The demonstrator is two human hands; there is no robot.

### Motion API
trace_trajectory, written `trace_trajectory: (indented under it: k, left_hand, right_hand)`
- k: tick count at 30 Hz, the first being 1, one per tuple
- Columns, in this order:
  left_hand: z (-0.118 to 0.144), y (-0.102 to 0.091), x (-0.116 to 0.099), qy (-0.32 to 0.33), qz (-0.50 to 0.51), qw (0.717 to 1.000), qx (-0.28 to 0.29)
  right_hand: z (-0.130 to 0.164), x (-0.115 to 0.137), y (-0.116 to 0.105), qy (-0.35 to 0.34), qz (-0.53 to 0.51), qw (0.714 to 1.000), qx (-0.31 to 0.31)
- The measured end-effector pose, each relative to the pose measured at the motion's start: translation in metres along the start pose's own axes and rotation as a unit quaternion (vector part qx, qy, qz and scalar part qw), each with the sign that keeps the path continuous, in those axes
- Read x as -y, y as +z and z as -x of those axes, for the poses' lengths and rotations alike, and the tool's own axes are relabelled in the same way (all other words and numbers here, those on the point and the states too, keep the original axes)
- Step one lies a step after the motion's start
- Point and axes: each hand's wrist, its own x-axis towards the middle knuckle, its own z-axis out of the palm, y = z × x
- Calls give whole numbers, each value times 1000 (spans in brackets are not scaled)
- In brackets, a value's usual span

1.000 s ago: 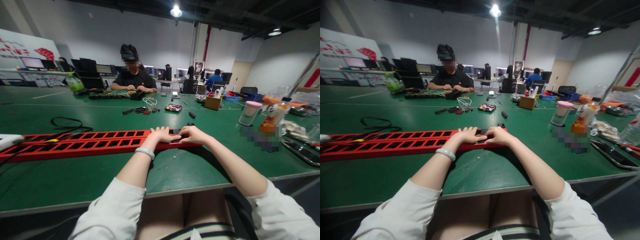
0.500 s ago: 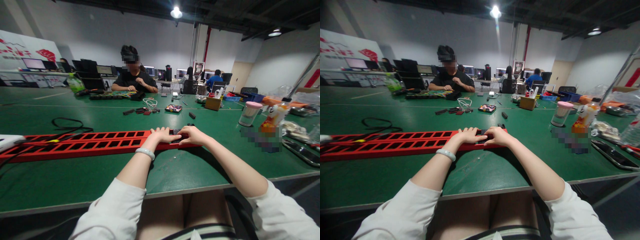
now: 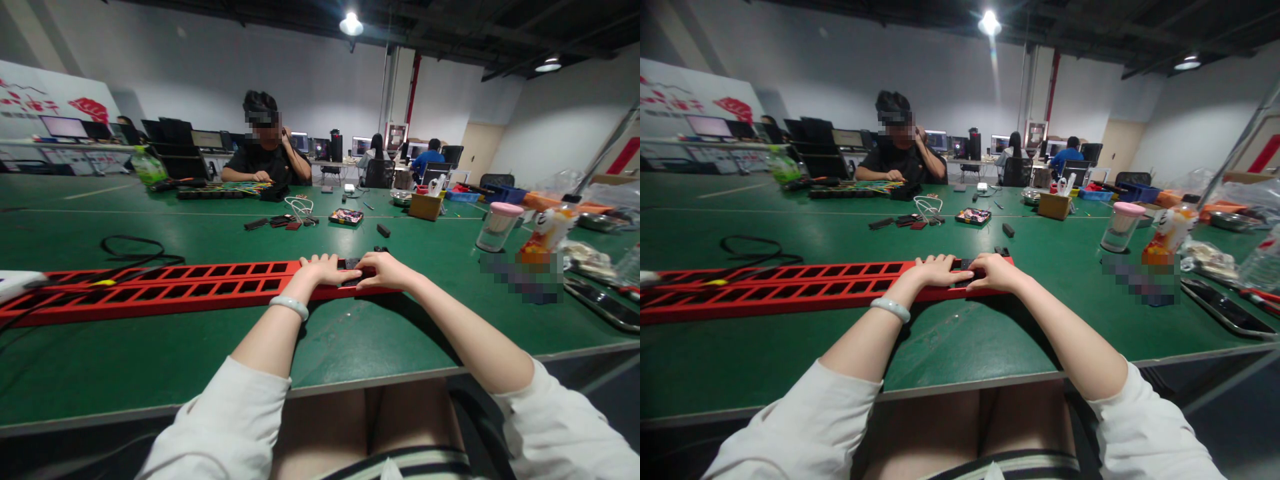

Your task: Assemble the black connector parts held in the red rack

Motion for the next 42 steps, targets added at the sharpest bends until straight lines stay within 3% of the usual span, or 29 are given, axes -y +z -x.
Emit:
trace_trajectory:
  k: [42]
  left_hand:
    - [-6,4,3,-2,4,1000,-1]
  right_hand:
    - [0,6,-1,-6,15,1000,-3]
